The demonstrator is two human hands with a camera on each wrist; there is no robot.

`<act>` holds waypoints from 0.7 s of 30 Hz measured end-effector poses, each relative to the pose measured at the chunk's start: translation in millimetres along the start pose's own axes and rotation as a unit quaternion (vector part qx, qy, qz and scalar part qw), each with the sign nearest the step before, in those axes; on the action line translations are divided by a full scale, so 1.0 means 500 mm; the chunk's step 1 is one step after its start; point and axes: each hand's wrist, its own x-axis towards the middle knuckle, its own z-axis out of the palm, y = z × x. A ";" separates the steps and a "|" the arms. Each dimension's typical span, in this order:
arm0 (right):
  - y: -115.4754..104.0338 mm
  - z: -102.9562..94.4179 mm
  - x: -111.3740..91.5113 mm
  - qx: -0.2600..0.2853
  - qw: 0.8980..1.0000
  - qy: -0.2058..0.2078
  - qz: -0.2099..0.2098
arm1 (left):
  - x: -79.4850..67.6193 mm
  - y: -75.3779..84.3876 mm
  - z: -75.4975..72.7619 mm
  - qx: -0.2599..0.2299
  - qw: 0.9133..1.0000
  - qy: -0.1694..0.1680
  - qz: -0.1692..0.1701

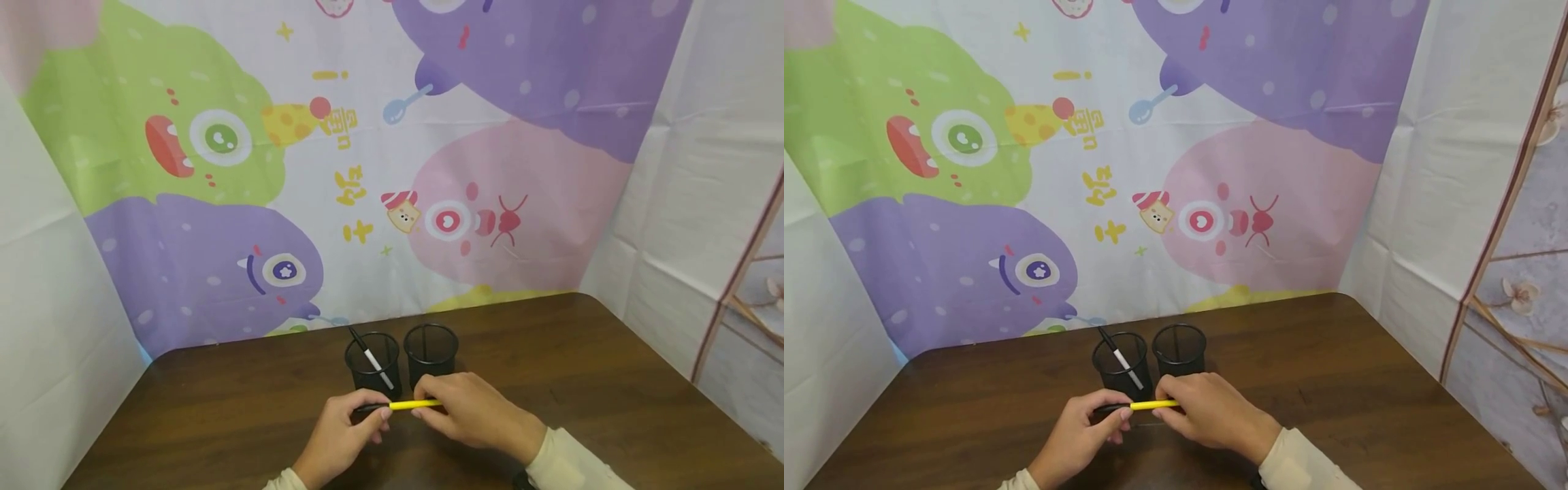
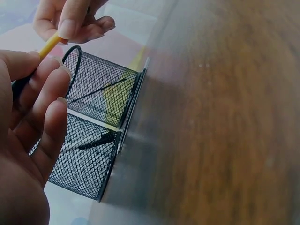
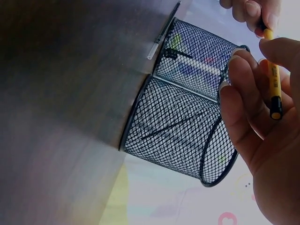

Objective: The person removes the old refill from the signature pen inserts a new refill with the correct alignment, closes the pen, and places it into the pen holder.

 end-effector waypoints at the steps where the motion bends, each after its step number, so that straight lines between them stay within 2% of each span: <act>1: 0.000 0.000 0.000 0.001 1.000 -0.001 0.001 | 0.000 0.001 0.000 -0.001 1.000 0.001 -0.002; 11: -0.002 0.000 -0.001 0.008 1.000 -0.006 0.002 | -0.003 0.007 0.002 -0.016 1.000 0.004 -0.010; 21: -0.003 -0.002 -0.003 0.014 1.000 -0.011 0.008 | -0.003 0.006 0.003 -0.004 1.000 0.005 -0.007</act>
